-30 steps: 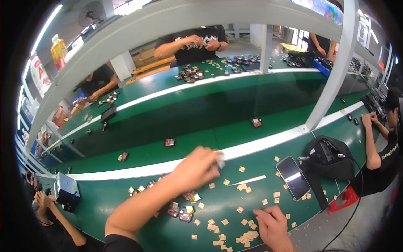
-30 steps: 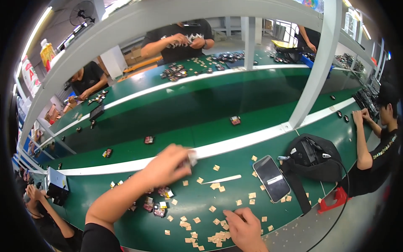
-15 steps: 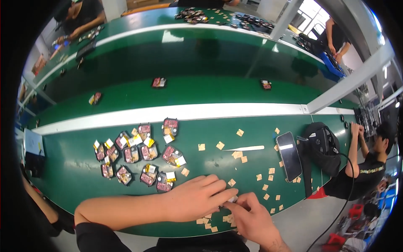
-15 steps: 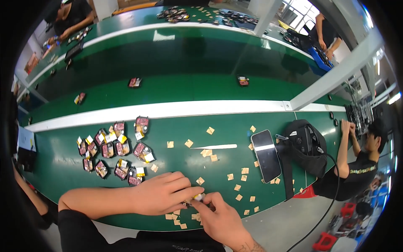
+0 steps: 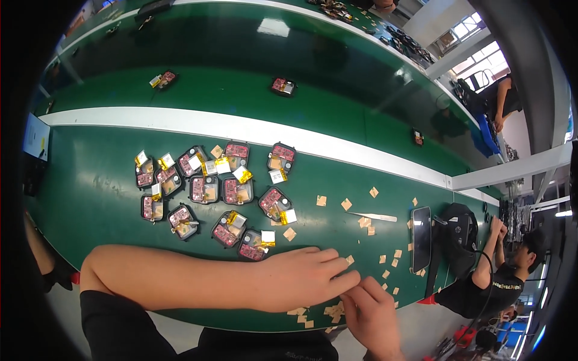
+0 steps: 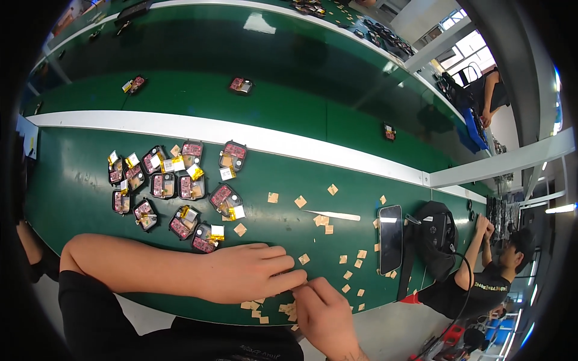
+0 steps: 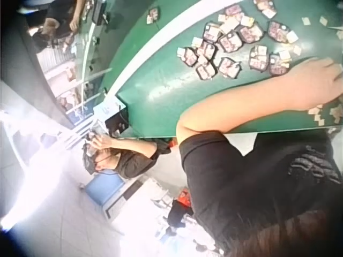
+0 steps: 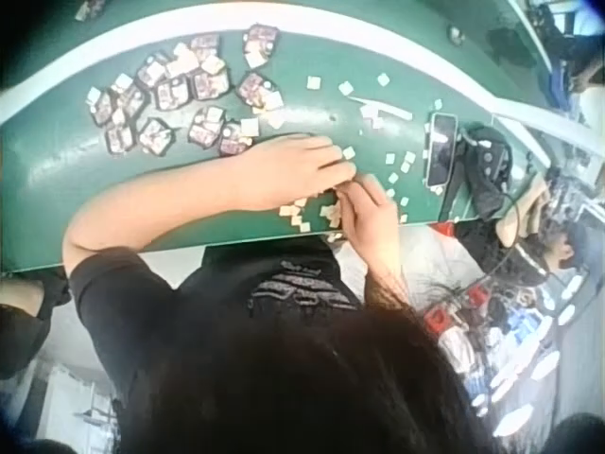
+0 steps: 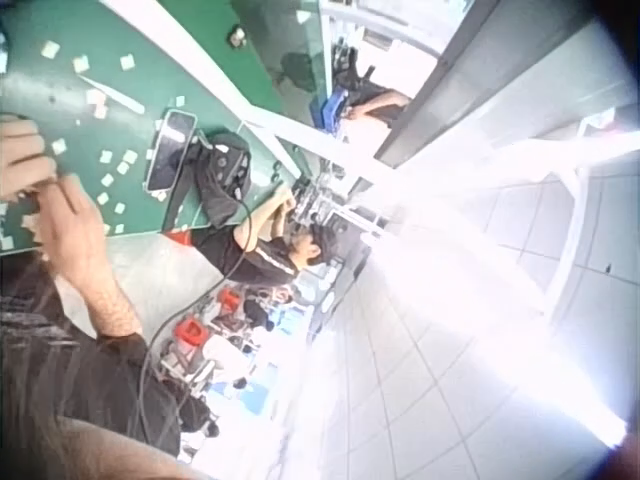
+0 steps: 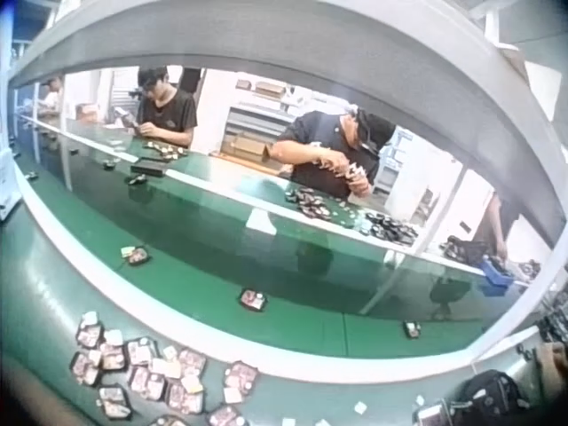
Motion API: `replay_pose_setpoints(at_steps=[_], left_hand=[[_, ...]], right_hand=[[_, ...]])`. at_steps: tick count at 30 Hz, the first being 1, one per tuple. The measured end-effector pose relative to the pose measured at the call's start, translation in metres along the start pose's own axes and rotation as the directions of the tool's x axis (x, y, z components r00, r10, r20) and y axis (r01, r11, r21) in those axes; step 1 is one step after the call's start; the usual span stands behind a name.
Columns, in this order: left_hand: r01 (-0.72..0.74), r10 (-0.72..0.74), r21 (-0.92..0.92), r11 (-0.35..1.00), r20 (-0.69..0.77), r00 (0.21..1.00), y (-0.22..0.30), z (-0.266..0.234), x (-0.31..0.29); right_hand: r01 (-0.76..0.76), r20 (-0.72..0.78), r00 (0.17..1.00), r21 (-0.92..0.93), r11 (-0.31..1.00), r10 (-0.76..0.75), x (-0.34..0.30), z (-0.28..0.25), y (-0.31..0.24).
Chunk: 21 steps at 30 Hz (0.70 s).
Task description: Assembling small electronic components by attaching stickers or small wooden pieces at a long factory workbench.
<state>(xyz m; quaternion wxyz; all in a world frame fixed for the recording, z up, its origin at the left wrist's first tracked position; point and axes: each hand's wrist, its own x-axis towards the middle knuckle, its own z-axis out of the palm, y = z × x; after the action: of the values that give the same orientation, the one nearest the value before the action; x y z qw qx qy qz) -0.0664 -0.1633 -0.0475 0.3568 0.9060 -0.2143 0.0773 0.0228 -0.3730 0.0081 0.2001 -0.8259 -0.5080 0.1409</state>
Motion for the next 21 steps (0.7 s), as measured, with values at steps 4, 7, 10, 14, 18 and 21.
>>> replay_pose_setpoints(at_steps=[4, 7, 10, 14, 18, 21], left_hand=[[-0.002, 0.002, 0.025, 1.000, 0.001, 1.000, 0.002, 0.000, 0.001], [-0.001, -0.001, 0.038, 0.999, 0.039, 0.999, 0.003, -0.003, 0.001], [0.040, -0.040, -0.041, 0.998, -0.004, 0.999, 0.000, -0.002, 0.000], [-0.040, 0.029, 0.083, 0.996, 0.123, 0.992, 0.000, -0.011, 0.000], [-0.040, 0.032, 0.066, 0.997, 0.121, 0.992, 0.000, -0.010, 0.002], [-0.038, 0.030, 0.062, 0.997, 0.117, 0.993, -0.001, -0.009, 0.002]], right_hand=[[-0.105, -0.178, 0.970, 0.308, 0.946, 0.165, -0.017, 0.019, 0.011], [-0.160, -0.237, 0.937, 0.359, 0.920, 0.256, -0.028, 0.023, 0.021], [-0.104, -0.225, 0.958, 0.302, 0.948, 0.177, -0.023, 0.020, 0.022], [-0.010, -0.072, 0.997, 0.088, 0.996, 0.016, -0.016, 0.008, 0.027], [0.151, -0.102, 0.985, 0.100, 0.983, -0.141, -0.017, 0.015, 0.036], [0.126, -0.122, 0.986, 0.078, 0.989, -0.116, -0.014, 0.016, 0.030]])
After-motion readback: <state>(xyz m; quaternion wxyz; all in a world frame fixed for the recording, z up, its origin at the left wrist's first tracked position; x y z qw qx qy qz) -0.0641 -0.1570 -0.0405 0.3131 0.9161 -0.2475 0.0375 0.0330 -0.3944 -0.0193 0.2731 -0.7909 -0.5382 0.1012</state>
